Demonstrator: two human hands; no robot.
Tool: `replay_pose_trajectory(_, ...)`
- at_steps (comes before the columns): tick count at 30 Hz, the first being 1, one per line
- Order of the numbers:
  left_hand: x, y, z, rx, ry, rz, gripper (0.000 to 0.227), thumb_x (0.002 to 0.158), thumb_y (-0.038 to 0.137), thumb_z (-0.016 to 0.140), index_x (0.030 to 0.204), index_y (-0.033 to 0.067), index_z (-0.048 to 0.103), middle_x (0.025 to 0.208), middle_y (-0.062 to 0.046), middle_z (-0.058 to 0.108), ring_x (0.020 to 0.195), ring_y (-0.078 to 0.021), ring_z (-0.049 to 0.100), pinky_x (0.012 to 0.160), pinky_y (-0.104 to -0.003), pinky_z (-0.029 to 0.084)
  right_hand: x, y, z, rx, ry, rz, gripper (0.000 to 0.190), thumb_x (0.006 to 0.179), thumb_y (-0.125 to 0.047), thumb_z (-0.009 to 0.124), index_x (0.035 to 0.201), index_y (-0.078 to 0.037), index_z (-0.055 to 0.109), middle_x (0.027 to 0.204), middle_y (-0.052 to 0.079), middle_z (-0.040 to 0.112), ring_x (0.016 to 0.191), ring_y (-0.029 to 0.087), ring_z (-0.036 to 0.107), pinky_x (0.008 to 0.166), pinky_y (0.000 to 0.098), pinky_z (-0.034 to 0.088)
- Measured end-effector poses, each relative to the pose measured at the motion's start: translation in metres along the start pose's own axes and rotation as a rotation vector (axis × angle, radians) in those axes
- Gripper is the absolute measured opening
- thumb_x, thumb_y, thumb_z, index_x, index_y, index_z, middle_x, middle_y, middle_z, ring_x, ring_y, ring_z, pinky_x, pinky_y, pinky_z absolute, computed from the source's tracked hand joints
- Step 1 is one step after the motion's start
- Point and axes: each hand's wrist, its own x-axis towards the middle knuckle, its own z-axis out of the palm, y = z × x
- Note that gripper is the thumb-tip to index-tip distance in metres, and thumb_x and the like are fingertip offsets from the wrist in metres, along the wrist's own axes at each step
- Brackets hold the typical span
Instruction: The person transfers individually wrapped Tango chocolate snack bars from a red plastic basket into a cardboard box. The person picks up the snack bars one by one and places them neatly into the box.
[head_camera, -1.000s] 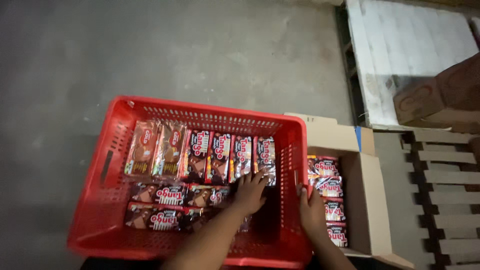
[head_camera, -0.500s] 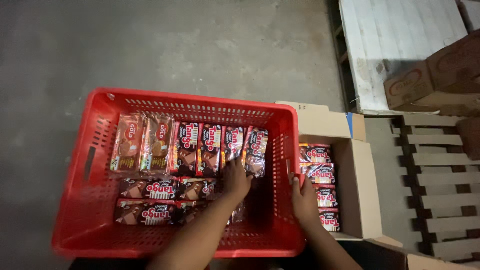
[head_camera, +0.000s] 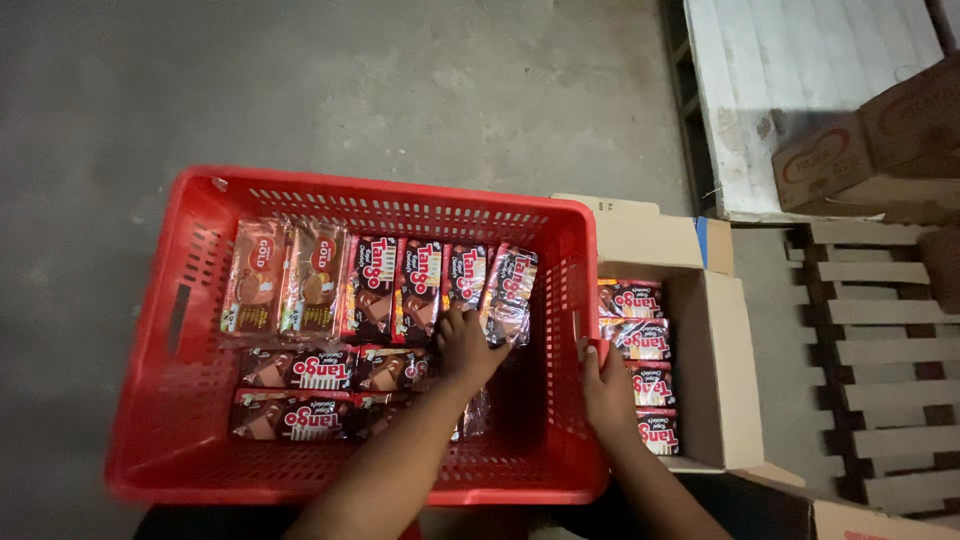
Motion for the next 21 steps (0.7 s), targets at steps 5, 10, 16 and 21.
replay_pose_trajectory(5,0.002,0.003,0.0,-0.153,0.117,-0.013,0.074,0.065,0.035,0.092,0.122,0.0093,0.052,0.138,-0.018,0.051,0.12,-0.0416,0.055,0.095,-0.055,0.05,-0.026,-0.027,-0.004,-0.107,0.024,-0.103,0.038,0.106,-0.033,0.044,0.121,-0.002,0.059,0.115,0.036,0.069,0.12,0.056,0.059,0.099,0.0614,0.047)
replay_pose_trajectory(10,-0.003,0.008,-0.018,-0.591,0.298,0.047,0.044,0.075,0.005,0.078,0.114,0.0047,0.058,0.103,-0.02,0.067,0.098,-0.0424,0.067,0.085,-0.047,0.052,-0.03,-0.031,-0.005,-0.131,0.021,-0.082,0.04,0.107,-0.035,0.042,0.124,-0.004,0.06,0.118,0.032,0.07,0.122,0.051,0.061,0.101,0.059,0.047)
replay_pose_trajectory(16,-0.029,0.036,-0.101,-0.966,0.401,-0.075,0.046,0.072,0.003,0.081,0.115,0.0014,0.066,0.103,-0.022,0.075,0.095,-0.0321,0.075,0.077,-0.035,0.059,-0.014,-0.013,-0.004,-0.138,0.035,-0.127,0.042,0.107,-0.037,0.042,0.118,-0.002,0.061,0.114,0.034,0.069,0.119,0.054,0.06,0.098,0.0626,0.047)
replay_pose_trajectory(21,-0.074,0.03,-0.169,-1.027,0.266,0.045,0.036,0.072,0.002,0.083,0.107,0.0029,0.074,0.095,-0.019,0.077,0.083,-0.0242,0.075,0.065,-0.031,0.062,-0.008,-0.004,-0.003,-0.136,0.046,-0.176,0.041,0.108,-0.035,0.042,0.116,0.001,0.06,0.115,0.036,0.068,0.119,0.055,0.06,0.099,0.0615,0.047)
